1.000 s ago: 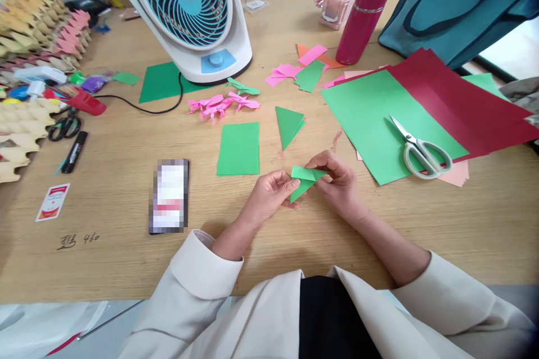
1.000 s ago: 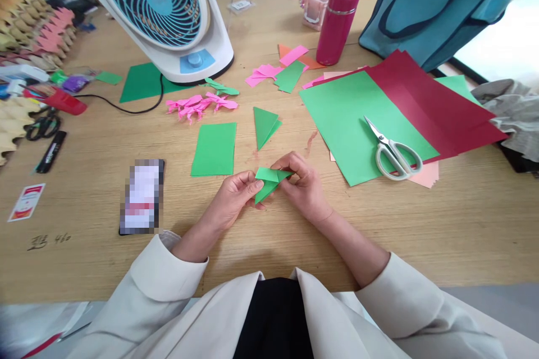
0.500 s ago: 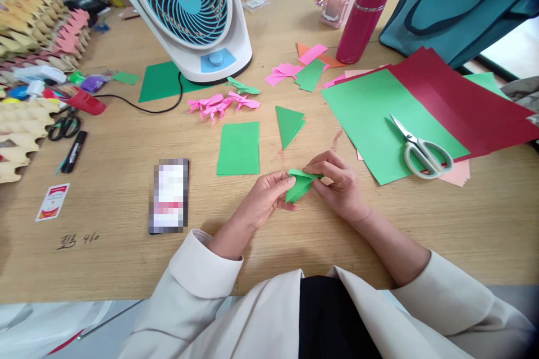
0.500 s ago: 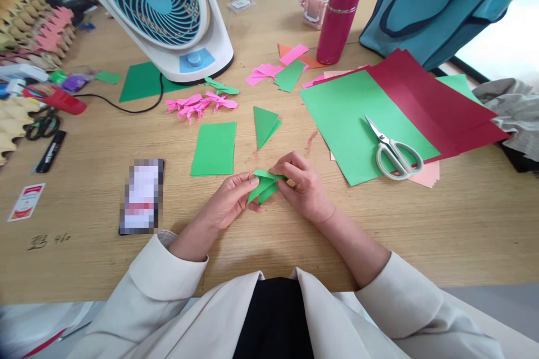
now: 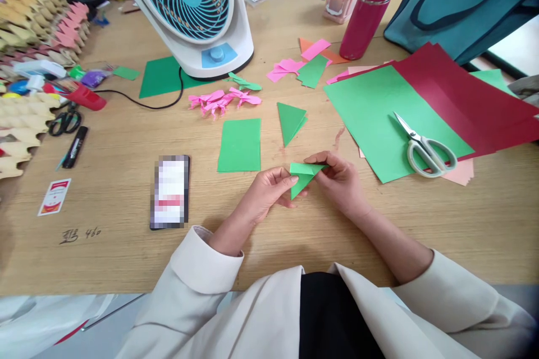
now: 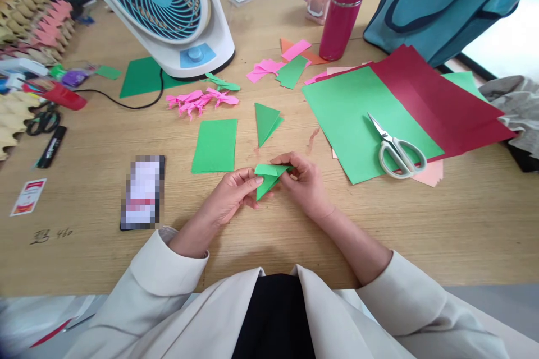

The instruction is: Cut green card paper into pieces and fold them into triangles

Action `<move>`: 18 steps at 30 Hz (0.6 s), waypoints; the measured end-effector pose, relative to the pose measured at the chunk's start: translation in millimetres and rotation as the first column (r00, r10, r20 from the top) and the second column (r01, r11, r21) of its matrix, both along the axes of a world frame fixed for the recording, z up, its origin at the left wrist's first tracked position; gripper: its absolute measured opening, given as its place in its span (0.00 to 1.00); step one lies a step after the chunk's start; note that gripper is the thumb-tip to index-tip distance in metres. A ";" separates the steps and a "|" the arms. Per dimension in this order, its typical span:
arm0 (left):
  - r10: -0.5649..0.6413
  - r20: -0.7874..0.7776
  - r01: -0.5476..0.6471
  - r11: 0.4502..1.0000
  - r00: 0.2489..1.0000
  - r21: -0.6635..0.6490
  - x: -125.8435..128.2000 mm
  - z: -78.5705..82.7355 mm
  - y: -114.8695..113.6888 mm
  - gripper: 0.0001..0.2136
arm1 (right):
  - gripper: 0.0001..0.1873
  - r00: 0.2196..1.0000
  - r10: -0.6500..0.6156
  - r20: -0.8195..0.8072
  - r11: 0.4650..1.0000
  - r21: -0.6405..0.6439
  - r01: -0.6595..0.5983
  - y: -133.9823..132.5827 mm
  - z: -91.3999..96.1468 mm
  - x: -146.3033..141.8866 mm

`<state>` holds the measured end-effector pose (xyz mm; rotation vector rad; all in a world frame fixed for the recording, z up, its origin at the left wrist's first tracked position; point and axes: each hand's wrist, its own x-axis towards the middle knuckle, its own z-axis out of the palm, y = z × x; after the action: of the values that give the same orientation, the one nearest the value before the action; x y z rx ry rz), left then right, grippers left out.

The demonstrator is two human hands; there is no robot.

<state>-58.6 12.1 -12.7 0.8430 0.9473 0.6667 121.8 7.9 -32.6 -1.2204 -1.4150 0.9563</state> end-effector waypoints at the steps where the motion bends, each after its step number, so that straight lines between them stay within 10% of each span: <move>1: -0.003 -0.022 0.004 1.000 1.000 0.012 0.2 0.1 -0.1 0.19 | 0.08 1.000 -0.011 -0.029 1.000 -0.006 0.011 0.8 -0.7 -0.3; 18: 0.059 -0.113 -0.050 0.995 0.992 0.085 -0.4 -4.4 2.9 0.18 | 0.08 0.989 0.020 -0.148 0.999 -0.043 -0.027 3.5 -5.2 -1.0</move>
<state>-59.0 15.0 -17.1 0.9388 1.0558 0.7138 120.8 11.4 -37.8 -1.1432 -1.2999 1.0777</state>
